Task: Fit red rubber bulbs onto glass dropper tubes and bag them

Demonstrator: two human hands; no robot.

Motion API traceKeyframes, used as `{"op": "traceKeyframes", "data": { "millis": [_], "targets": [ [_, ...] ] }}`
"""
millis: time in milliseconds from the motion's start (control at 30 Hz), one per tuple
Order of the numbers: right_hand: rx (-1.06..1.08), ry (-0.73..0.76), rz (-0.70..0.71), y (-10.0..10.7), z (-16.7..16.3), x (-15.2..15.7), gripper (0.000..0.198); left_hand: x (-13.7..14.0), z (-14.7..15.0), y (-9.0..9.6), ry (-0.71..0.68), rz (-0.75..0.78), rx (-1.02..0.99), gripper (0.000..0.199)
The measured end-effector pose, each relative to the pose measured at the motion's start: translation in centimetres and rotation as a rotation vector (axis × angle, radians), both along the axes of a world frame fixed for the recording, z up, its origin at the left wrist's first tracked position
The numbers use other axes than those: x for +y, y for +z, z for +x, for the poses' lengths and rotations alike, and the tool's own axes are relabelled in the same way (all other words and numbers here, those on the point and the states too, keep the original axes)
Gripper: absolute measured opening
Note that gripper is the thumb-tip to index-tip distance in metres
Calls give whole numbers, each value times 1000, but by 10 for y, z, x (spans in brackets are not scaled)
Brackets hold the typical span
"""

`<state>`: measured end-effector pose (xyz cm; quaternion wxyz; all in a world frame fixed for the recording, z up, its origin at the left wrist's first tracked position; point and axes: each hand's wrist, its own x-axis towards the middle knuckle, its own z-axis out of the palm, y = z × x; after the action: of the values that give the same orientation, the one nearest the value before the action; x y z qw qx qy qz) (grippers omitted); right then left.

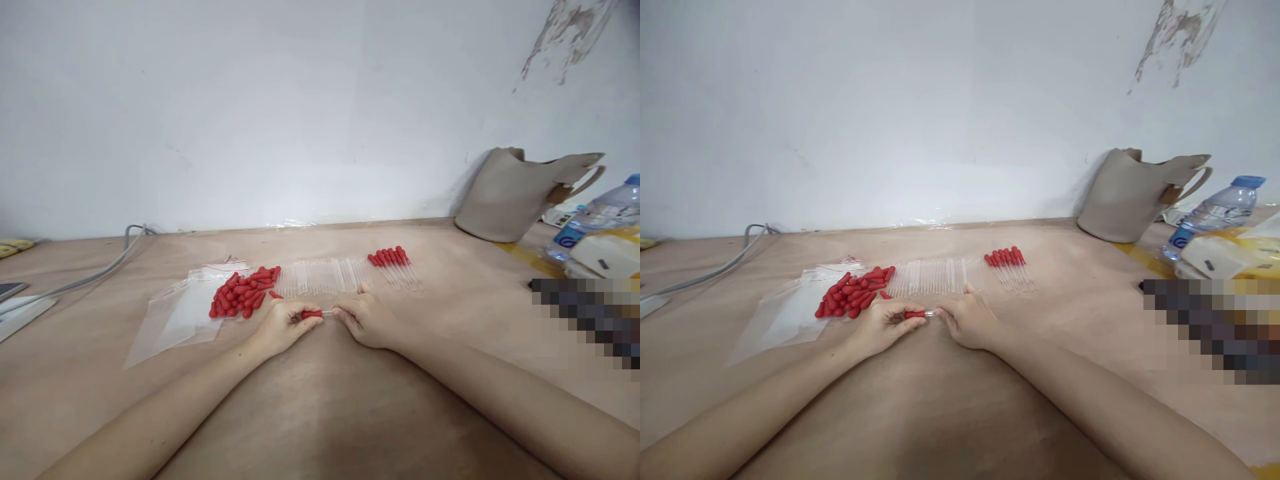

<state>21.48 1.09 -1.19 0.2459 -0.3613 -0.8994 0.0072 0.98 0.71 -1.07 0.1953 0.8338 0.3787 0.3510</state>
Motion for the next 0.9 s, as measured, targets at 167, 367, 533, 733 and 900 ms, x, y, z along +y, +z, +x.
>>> {"op": "traceKeyframes", "data": {
  "millis": [167, 367, 533, 733, 900],
  "targets": [
    [-93, 22, -39, 12, 3, -4, 25, -1, 1, 3, 50, -12, 43, 14],
    [57, -155, -152, 24, 24, 13, 20, 1, -2, 3, 114, -66, 5, 40],
    [228, -771, -189, 25, 66, 48, 26, 0, -1, 3, 90, -24, 76, 25],
    [140, -982, -203, 14, 93, 61, 25, 0, 1, 4, 85, 5, 118, 18],
    [94, -936, -158, 6, 91, 60, 30, 0, 1, 5, 76, -5, 145, 15]
  ]
}}
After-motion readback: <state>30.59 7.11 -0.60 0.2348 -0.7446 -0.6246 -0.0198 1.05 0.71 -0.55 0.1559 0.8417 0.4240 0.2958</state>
